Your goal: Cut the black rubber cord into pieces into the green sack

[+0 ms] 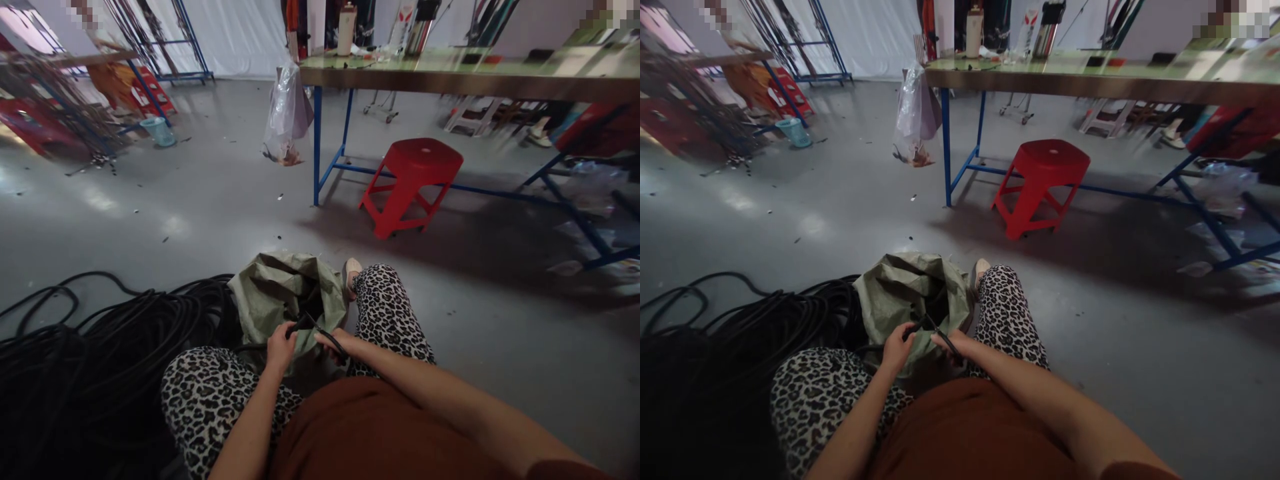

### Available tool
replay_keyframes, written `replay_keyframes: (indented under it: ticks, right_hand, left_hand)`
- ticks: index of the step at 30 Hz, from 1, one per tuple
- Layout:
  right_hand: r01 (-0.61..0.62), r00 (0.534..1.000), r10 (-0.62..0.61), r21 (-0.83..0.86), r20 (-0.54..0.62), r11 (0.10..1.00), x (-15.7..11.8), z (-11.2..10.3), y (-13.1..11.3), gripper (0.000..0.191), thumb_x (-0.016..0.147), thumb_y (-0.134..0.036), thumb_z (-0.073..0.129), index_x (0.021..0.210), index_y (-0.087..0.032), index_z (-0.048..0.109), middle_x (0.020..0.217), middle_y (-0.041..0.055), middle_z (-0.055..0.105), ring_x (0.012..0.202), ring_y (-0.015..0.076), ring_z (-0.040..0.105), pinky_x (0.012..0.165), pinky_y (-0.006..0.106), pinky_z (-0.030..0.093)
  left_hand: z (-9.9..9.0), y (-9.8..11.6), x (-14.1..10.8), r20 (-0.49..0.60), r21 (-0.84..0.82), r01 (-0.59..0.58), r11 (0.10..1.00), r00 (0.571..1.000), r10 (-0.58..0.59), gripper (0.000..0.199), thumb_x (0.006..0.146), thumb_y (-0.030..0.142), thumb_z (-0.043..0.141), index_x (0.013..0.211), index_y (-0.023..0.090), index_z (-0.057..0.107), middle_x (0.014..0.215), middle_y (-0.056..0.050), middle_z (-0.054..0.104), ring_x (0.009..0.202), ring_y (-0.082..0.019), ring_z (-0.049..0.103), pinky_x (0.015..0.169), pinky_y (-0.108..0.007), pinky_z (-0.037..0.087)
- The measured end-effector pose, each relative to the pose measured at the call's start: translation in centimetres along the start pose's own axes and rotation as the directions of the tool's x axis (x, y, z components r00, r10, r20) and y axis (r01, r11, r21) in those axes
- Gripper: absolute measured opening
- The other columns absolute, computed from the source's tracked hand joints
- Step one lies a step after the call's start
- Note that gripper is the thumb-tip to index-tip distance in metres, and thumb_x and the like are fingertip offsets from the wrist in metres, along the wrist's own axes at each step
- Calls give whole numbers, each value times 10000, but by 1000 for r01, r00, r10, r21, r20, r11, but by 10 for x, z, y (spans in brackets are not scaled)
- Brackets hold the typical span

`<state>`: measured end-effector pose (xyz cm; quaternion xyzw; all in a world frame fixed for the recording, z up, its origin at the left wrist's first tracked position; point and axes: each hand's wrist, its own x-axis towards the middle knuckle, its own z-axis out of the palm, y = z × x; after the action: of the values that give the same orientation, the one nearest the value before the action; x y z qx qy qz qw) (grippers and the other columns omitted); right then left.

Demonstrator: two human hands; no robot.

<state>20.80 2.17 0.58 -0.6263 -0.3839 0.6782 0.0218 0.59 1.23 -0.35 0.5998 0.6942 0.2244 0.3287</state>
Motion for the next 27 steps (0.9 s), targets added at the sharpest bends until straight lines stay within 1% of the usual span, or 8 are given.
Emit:
replay_keyframes:
  ticks: [2, 4, 8, 15, 22, 27]
  right_hand:
    - [2, 999, -1, -16, 40, 1000, 5, 0, 3, 502, 847, -614, 571, 685, -139, 549, 423, -31, 495, 311, 106, 486, 310, 181, 387]
    - [13, 998, -11, -38, 54, 999, 8, 1, 6, 512, 850, -625, 558, 689, -139, 553, 427, -26, 501, 323, 108, 492, 311, 181, 391]
    - [40, 996, -38, -24, 80, 999, 11, 2, 9, 479, 873, -580, 557, 683, -141, 553, 428, -27, 505, 334, 98, 488, 327, 171, 397]
    - [60, 995, -59, -15, 79, 998, 10, 3, 10, 444, 866, -537, 591, 667, -142, 547, 431, -35, 498, 342, 89, 482, 345, 163, 390]
    - [62, 996, -58, -66, 65, 996, -4, 1, -1, 513, 805, -627, 616, 636, -148, 544, 444, -31, 497, 374, 99, 495, 349, 172, 361]
    - [55, 996, -46, -106, 79, 993, -2, -1, 2, 532, 815, -641, 591, 635, -141, 548, 472, -14, 522, 389, 103, 506, 359, 172, 362]
  left_hand:
    - [0, 0, 0, -1, 4, -1, 1000, 1000, 1, 254, 795, 175, 566, 1025, 189, 674, 1033, -57, 700, 979, -194, 645, 936, -341, 489]
    - [1, 0, 0, 0, 14, -5, 1000, 1000, 5, 260, 793, 180, 568, 1032, 189, 671, 1039, -59, 699, 986, -197, 645, 938, -345, 490]
    - [2, -3, 0, 7, 10, -22, 1000, 1000, 22, 271, 795, 200, 568, 1045, 190, 670, 1056, -64, 699, 1000, -206, 648, 936, -355, 494]
    - [2, -1, -2, 21, -13, -19, 1000, 1000, 19, 288, 790, 192, 555, 1055, 185, 670, 1071, -69, 699, 1036, -210, 641, 959, -369, 490]
    - [1, 2, -3, 38, -27, -22, 999, 999, 23, 289, 776, 162, 571, 1042, 187, 682, 1088, -68, 700, 1056, -207, 635, 979, -376, 480]
    - [1, 2, -3, 79, -1, -39, 999, 996, 39, 285, 794, 162, 573, 1054, 192, 684, 1091, -66, 701, 1052, -193, 635, 983, -355, 475]
